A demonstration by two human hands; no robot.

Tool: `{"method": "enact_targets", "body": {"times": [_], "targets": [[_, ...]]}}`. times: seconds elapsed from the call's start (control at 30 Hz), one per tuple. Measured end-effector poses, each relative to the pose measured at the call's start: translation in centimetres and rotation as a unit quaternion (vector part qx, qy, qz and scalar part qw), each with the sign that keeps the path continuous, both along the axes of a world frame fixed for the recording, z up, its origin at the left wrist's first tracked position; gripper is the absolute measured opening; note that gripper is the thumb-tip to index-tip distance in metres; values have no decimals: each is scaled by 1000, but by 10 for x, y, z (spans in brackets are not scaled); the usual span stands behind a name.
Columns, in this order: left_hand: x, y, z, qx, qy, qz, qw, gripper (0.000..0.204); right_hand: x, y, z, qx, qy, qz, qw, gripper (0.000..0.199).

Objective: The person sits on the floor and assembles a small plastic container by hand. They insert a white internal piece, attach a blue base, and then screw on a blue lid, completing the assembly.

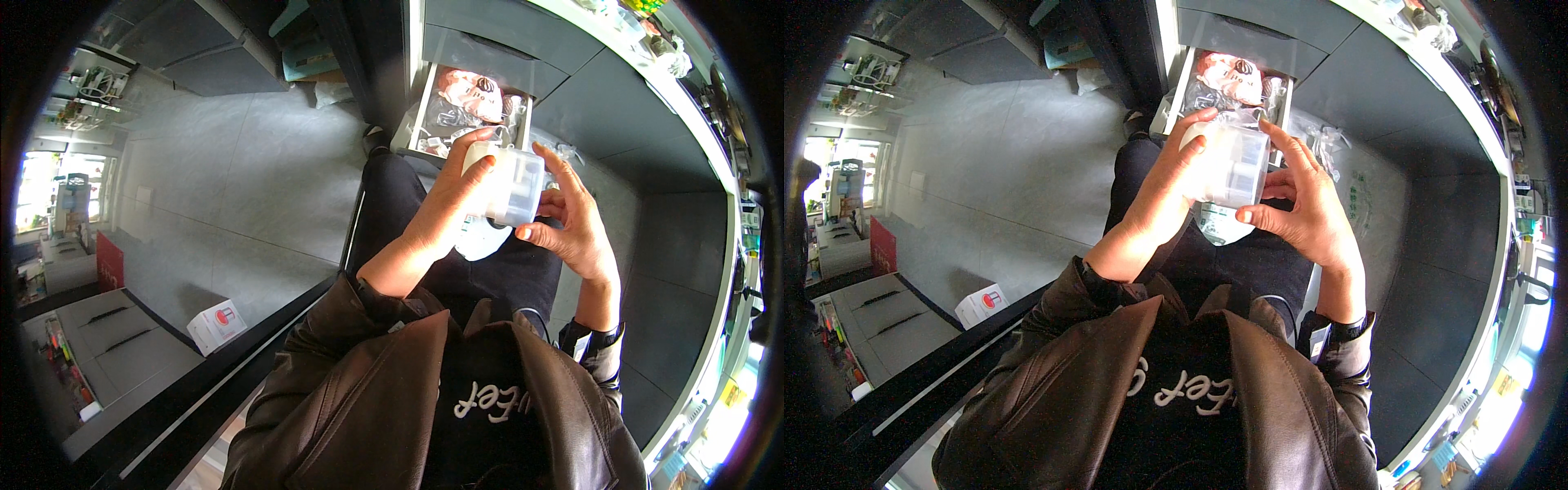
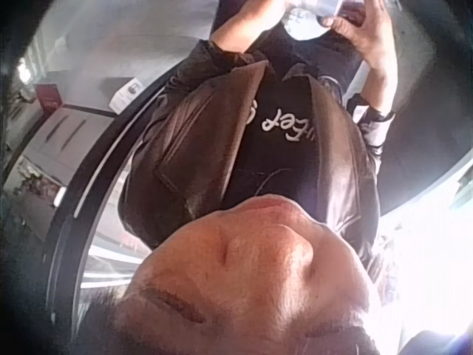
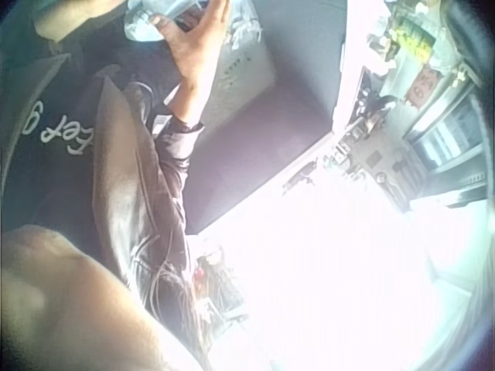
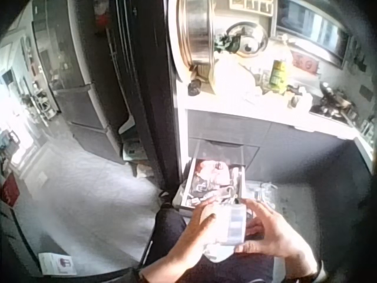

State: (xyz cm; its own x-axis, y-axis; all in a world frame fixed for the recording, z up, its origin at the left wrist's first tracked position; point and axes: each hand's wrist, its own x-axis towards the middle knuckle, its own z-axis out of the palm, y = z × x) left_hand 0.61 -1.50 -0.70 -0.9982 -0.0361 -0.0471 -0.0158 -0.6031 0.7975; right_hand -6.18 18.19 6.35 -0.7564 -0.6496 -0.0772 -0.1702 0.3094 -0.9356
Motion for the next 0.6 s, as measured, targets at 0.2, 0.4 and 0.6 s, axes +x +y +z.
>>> {"method": "enact_targets", "body": {"times": [0.2, 0.4, 0.6], "targets": [[-1, -6, 2, -166, 79, 13, 983, 69, 2, -1, -11, -57, -42, -30, 997, 84], [1, -5, -4, -106, 65, -2, 992, 65, 4, -2, -20, -12, -113, -80, 990, 83], [-1, -5, -13, 58, -11, 36, 998, 56, 6, -14, -15, 9, 87, 4, 996, 100]]}}
